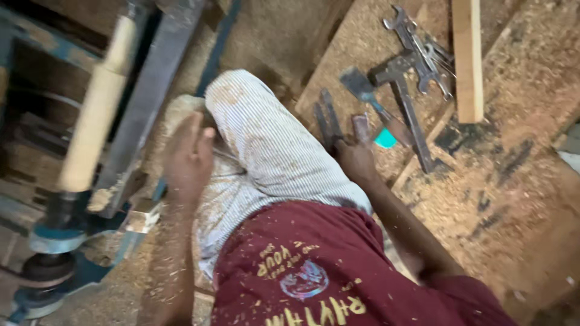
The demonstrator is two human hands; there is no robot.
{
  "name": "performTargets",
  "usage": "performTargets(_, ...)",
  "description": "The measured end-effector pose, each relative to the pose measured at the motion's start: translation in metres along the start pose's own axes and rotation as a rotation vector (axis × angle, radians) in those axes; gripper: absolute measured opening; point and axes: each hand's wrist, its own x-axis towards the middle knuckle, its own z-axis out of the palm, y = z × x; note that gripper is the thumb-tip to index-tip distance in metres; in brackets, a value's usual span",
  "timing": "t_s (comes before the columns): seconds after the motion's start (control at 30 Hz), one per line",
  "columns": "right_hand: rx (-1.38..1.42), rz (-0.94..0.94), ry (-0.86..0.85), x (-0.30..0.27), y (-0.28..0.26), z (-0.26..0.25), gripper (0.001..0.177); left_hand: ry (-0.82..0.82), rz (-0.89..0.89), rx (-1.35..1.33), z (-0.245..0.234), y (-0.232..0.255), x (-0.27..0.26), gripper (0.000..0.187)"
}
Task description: The person uses a chisel to shape a cylindrical wooden piece mounted on a lathe. They smooth the surface and refine the shape, then mark the wood with a pen before continuing to carve.
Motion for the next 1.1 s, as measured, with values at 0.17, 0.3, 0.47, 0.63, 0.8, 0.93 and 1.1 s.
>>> performTargets(0.17,-0.032,-0.016,-0.077,0.020,0.047,0.039,0.027,-0.048,-0.072,0.216,0.003,-0.004,-0.013,0.036)
performTargets(0.3,0.101,-0.327,0.148,0.019,0.067,0.014,0.021,0.092,-0.209,0.119,-0.001,-0.019,-0.042,0.029)
performTargets(0.47,0.262,-0.033,-0.092,0.120,-0.034,-0.096,0.030,0.195,-0.015,0.486,0.018,-0.052,-0.049,0.028)
performTargets(0.63,0.701,-0.009,-0.588,0.167,-0.180,-0.076,0.022,0.016,0.243,0.703,0.043,-0.084,0.017,0.058)
performTargets(0.8,0.725,-0.006,-0.813,0.196,-0.221,-0.059,0.038,-0.055,0.287,0.551,0.046,-0.124,0.050,0.059)
performTargets(0.93,0.631,0.003,-0.789,0.186,-0.223,-0.073,0.055,0.022,0.300,0.660,0.047,-0.126,0.044,0.053)
performTargets(1.1,0.427,-0.073,-0.771,0.203,-0.224,-0.077,0.054,0.072,0.188,0.627,0.041,-0.116,0.041,0.048)
